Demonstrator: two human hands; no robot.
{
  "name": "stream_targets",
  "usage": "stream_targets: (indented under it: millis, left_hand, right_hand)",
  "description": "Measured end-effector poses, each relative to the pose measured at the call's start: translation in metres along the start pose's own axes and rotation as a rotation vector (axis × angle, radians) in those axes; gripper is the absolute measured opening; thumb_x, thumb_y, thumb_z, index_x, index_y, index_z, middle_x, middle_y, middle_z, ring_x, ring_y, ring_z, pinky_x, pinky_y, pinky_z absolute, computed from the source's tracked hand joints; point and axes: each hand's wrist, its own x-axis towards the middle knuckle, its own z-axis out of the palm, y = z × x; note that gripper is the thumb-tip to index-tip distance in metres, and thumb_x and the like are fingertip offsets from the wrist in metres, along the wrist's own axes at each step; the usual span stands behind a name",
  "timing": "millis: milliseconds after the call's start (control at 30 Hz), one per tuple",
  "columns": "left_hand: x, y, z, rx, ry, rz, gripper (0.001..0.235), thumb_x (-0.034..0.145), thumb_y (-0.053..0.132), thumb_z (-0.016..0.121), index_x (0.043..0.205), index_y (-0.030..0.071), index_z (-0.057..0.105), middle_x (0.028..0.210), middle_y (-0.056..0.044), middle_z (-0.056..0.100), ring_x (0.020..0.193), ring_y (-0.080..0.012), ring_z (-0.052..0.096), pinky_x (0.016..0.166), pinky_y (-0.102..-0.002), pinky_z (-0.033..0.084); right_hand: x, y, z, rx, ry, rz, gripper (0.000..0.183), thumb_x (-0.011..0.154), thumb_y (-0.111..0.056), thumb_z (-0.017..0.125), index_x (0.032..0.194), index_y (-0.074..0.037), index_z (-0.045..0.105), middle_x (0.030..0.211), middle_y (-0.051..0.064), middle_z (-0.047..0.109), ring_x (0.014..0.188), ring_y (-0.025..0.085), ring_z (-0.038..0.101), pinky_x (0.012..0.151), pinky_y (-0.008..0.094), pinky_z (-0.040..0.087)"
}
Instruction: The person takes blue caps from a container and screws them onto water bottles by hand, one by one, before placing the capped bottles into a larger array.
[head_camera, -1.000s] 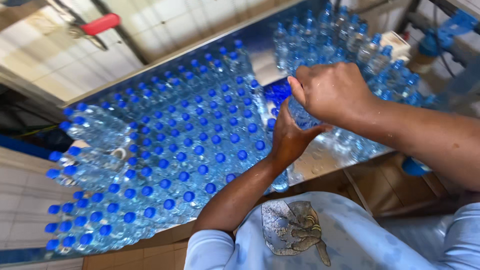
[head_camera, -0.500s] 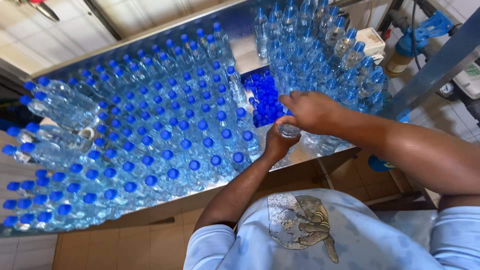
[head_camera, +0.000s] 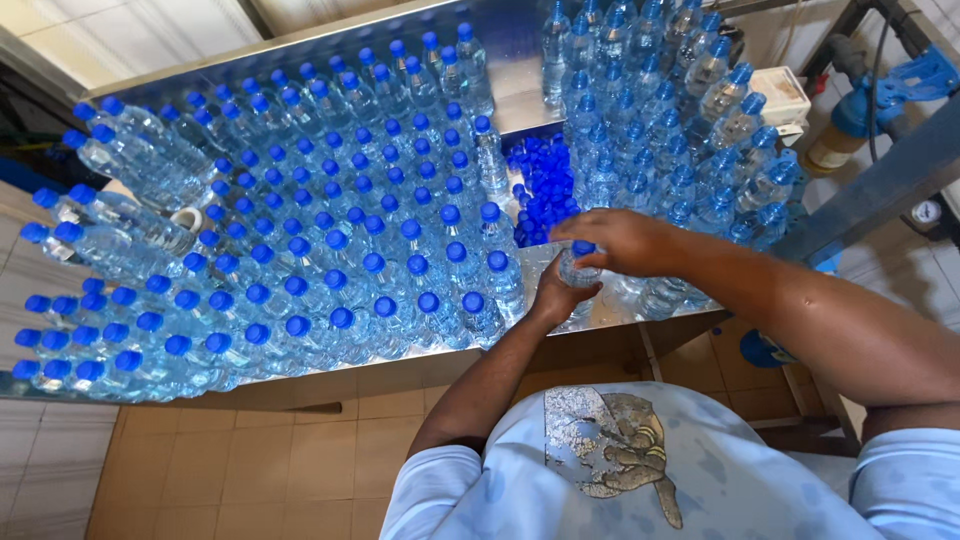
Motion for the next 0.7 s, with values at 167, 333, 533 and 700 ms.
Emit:
stream_targets:
  millis: [167,333,533,700]
  left_hand:
    - [-0.021,0.03,-0.015,0.11,-0.018,-0.036,0.072,0.074,0.04,0.1,0.134,0.018,0.067,0.135,-0.019,0.074,0.136,-0.0429,0.066,0.109,-0.054,0.051]
    - [-0.007,0.004,-0.009,0.08,-0.063,-0.079,0.084,0.07,0.042,0.101,0.142,0.018,0.065,0.139,-0.018,0.073,0.14,-0.0419,0.064,0.109,-0.056,0.051]
    - [-0.014,0.01,-0.01,0.042,-0.072,-0.051,0.082,0.072,0.037,0.102,0.142,0.014,0.066,0.139,-0.02,0.073,0.14,-0.042,0.064,0.11,-0.055,0.053]
    - [-0.013,0.011,-0.012,0.007,-0.107,-0.109,0.081,0.082,0.032,0.1,0.152,0.007,0.068,0.152,-0.02,0.07,0.148,-0.0411,0.06,0.123,-0.054,0.047]
  right_hand:
    - [0.008,0.007,0.04,-0.508,-0.253,0.218,0.047,0.108,-0.059,0.055,0.129,-0.019,0.066,0.105,0.009,0.073,0.093,0.036,0.081,0.08,0.05,0.067]
    - [0.017,-0.011,0.005,-0.675,-0.355,-0.023,0.014,0.102,-0.027,0.073,0.114,-0.021,0.07,0.106,0.0,0.069,0.099,0.027,0.076,0.084,0.038,0.066]
    - [0.042,0.029,0.056,-0.192,0.049,0.127,0.015,0.11,-0.038,0.052,0.113,-0.026,0.062,0.119,0.001,0.057,0.114,0.027,0.058,0.097,0.049,0.047]
    - [0.058,0.031,0.108,-0.476,0.067,0.161,0.068,0.099,-0.083,0.051,0.123,-0.02,0.059,0.121,0.006,0.051,0.116,0.029,0.053,0.106,0.055,0.037]
